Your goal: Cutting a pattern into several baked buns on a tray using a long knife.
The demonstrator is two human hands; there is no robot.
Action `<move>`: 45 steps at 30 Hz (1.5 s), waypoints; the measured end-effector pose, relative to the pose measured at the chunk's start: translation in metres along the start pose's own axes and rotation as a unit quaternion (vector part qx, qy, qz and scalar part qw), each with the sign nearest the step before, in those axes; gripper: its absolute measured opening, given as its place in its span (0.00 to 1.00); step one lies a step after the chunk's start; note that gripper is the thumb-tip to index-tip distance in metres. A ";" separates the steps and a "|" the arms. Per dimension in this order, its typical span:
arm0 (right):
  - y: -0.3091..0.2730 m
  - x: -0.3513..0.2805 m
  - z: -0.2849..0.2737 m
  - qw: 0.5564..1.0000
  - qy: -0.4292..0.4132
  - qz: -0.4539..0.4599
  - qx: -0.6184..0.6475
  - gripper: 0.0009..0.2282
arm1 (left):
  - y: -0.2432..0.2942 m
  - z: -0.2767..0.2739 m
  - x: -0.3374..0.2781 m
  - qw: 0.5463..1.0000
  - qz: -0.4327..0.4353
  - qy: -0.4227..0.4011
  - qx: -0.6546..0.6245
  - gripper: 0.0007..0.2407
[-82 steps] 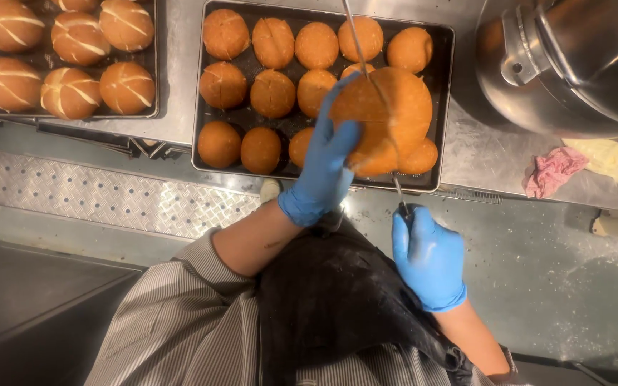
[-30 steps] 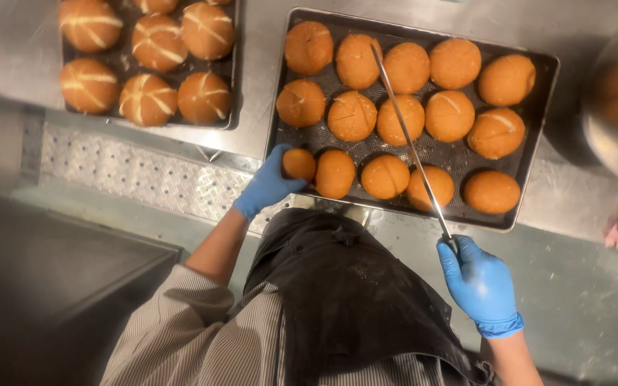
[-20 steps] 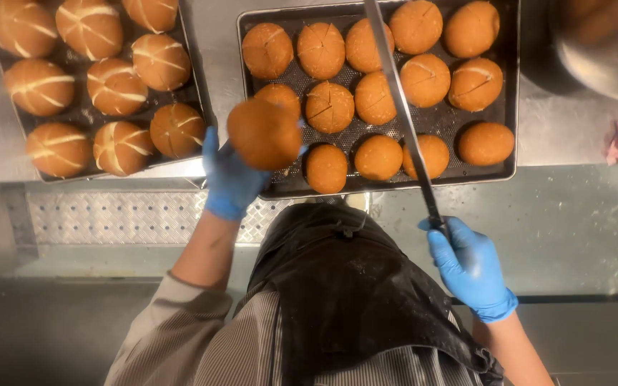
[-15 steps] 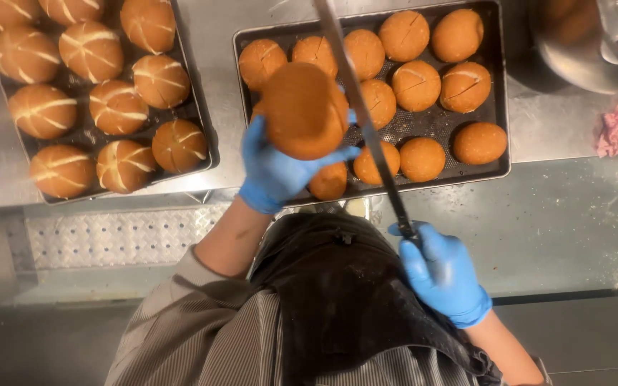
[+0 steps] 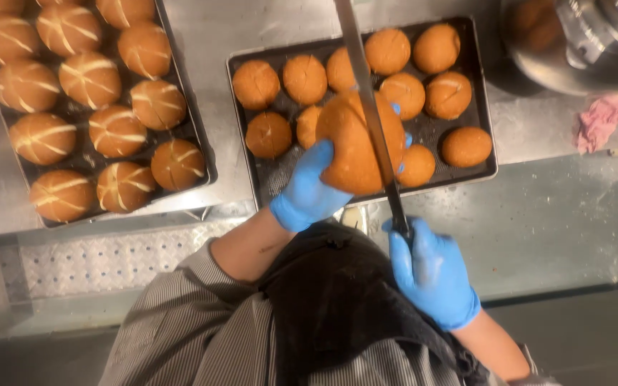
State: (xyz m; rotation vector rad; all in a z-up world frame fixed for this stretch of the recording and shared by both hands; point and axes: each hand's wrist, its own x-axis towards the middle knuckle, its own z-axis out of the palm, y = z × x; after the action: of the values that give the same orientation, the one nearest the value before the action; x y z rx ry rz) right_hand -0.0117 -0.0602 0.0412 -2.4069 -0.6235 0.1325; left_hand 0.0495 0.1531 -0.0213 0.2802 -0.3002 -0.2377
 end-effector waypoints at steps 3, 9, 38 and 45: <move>0.006 -0.003 0.004 0.999 -0.018 0.034 0.029 0.04 | 0.003 -0.004 -0.001 0.997 -0.030 0.035 -0.057 0.36; 0.017 -0.012 0.013 0.997 -0.054 0.052 0.004 0.05 | -0.017 -0.021 -0.020 0.995 -0.027 0.089 -0.022 0.38; 0.010 0.004 -0.012 0.978 -0.119 -0.026 0.170 0.06 | 0.034 -0.006 -0.055 0.936 0.040 0.056 0.345 0.38; -0.021 0.005 -0.020 0.996 -0.039 -0.063 -0.054 0.07 | 0.037 -0.018 -0.048 0.992 -0.089 0.076 0.041 0.39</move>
State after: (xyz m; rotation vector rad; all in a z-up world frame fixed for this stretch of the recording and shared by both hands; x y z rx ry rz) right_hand -0.0111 -0.0550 0.0704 -2.4671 -0.8366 0.1420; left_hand 0.0181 0.2051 -0.0386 0.4042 -0.1348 -0.3781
